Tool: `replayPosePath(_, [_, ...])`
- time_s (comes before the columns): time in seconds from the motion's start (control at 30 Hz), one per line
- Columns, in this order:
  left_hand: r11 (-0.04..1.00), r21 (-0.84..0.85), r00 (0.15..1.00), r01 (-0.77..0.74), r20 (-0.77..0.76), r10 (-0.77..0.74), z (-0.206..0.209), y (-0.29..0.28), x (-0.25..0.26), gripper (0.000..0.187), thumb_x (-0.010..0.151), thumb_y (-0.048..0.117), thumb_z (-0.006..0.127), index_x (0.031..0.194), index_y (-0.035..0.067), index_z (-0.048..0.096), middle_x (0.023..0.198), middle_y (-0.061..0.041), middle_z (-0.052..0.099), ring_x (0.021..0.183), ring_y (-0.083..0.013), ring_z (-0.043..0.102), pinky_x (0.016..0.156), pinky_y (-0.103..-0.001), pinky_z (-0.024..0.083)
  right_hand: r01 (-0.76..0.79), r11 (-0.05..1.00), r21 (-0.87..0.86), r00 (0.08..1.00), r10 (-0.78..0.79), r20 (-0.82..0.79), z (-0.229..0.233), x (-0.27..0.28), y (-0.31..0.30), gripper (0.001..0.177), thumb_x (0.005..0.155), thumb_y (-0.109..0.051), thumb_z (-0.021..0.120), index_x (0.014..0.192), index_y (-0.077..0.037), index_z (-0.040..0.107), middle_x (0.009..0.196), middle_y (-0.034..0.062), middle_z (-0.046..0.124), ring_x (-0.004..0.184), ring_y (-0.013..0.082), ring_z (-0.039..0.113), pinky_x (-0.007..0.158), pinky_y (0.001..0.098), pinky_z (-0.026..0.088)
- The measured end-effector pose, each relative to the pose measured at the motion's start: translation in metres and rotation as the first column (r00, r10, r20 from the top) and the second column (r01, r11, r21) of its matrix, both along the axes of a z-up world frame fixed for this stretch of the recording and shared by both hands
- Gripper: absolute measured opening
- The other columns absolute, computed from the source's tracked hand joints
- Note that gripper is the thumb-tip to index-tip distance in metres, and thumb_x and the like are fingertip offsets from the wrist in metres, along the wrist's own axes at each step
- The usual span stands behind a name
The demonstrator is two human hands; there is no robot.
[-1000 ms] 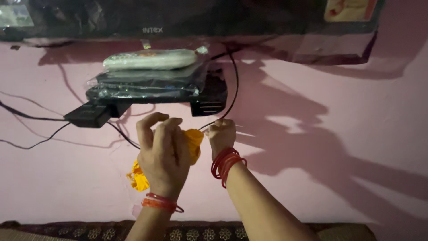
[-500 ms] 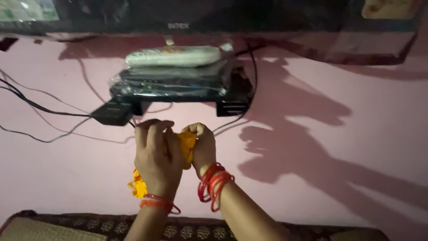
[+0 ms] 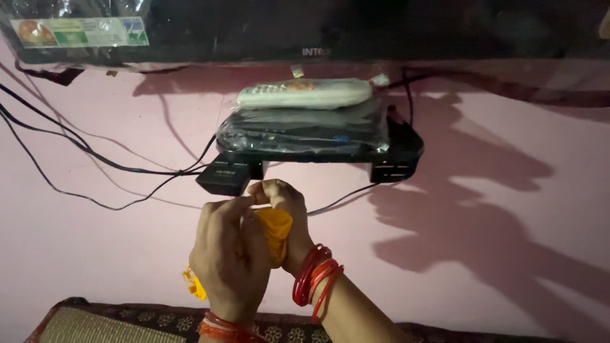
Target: The person wipes a small electronic receiver and a remote control with a yellow cloth and wraps the receiver in plastic.
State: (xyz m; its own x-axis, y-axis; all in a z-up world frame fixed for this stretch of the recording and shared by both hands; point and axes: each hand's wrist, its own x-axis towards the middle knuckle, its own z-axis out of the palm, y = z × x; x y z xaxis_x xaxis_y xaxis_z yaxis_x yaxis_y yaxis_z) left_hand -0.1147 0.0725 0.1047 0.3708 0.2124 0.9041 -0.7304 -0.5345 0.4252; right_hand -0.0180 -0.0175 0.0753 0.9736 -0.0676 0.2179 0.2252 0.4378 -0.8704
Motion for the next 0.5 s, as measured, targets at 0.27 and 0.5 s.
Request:
replayPosePath(0.27, [0.976,-0.214,0.998,0.033,0.053,-0.022,-0.006,0.023,0.015,0.012,0.104,0.000,0.058,0.115,-0.002,0.062,0.102,-0.010,0.068,0.083,-0.0143,0.068,0.064,-0.027,0.055,-0.142,0.978,0.153,0.975,0.165,-0.149,0.036,-0.021,0.021,0.045,0.101,-0.041,0.034,0.101,-0.009,0.066,0.095,0.0059,0.073,0.081,0.0157,0.067,0.076,0.0301,0.054])
replayPosePath(0.5, [0.899,-0.409,0.987,0.155,0.112,-0.119,-0.005,0.038,0.042,0.006,0.111,0.002,0.057,0.114,-0.003,0.058,0.107,-0.007,0.060,0.096,-0.0118,0.058,0.087,-0.025,0.051,-0.013,0.996,0.091,0.960,0.038,-0.276,0.061,-0.038,0.031,0.049,0.103,-0.048,0.030,0.105,-0.013,0.064,0.096,0.0046,0.069,0.079,0.0200,0.066,0.074,0.0378,0.051])
